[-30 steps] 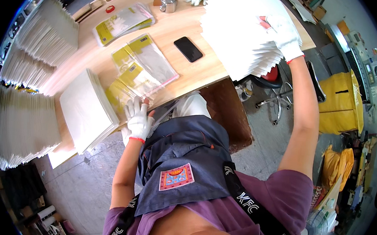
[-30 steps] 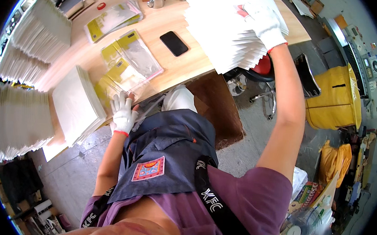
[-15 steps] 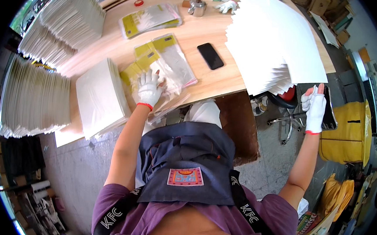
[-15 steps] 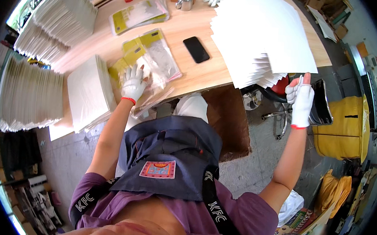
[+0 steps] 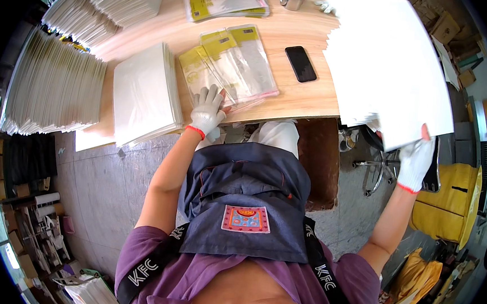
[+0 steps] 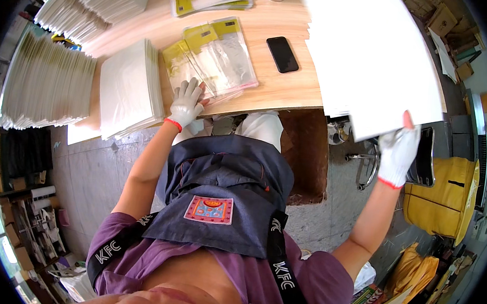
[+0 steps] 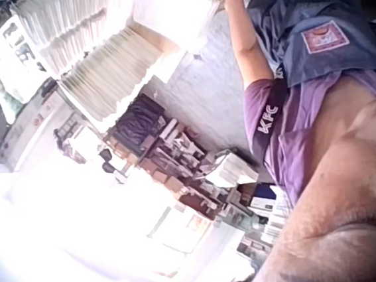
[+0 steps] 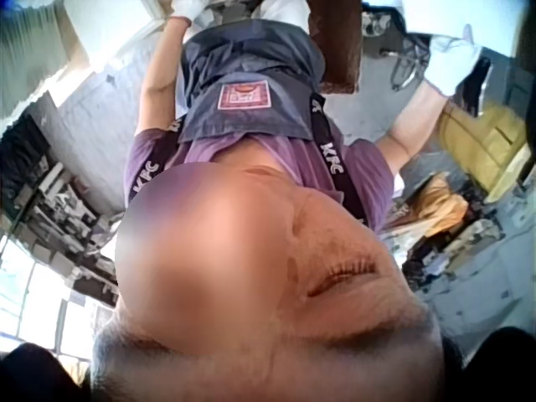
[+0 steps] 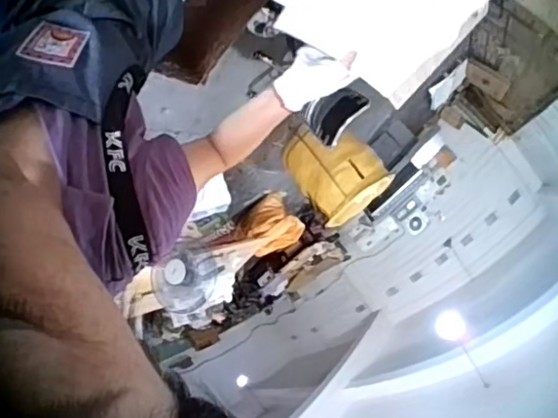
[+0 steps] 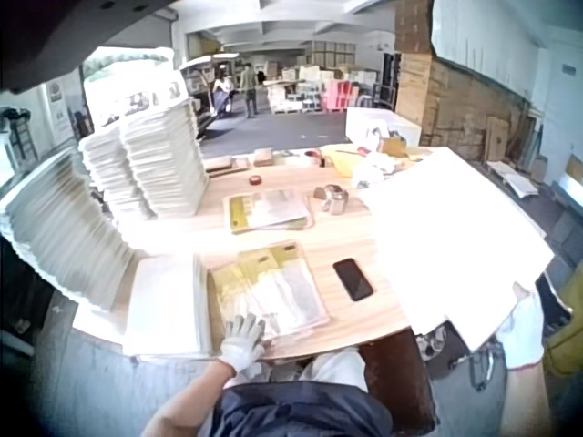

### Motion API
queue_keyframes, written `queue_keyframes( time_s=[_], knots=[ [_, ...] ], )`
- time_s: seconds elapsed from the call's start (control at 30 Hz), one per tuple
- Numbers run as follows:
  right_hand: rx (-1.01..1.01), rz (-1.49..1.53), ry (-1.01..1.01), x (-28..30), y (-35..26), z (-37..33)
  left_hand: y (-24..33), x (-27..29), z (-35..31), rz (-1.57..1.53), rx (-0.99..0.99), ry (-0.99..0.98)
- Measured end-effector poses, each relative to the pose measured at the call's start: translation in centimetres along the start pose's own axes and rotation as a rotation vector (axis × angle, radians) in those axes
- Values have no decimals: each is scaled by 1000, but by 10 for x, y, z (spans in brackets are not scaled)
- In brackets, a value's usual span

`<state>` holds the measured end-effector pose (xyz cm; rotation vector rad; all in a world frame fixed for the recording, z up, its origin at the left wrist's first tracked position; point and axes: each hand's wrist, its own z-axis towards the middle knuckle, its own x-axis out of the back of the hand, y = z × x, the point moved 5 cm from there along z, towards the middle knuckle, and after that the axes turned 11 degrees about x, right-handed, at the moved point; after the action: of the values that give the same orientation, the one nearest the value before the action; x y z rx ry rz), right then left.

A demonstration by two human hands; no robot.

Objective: The person is standing at a table, repeatedly picking up white sheets of paper and placing them into clear plastic bags. They then fold the top of the bags to seal them and place the finished packages onto a stack on the table.

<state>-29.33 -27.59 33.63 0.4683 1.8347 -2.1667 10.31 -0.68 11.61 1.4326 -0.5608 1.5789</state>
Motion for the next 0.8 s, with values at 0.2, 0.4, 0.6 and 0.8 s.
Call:
queue_keyframes(
  time_s=[0.2,0.4,0.6,0.8],
  knots=[
    [-507,-162,-683,2,70,-86,0,-4,-4,24,217,-129],
    [-933,3,-730,27,178,-150,-25,-11,-1,-133,315,-155],
    [-882,113,-582,50,220,-160,-26,13,-18,-151,290,46],
    [-952,254,-290,47,232,-173,-32,16,-4,-618,416,-24]
  ],
)
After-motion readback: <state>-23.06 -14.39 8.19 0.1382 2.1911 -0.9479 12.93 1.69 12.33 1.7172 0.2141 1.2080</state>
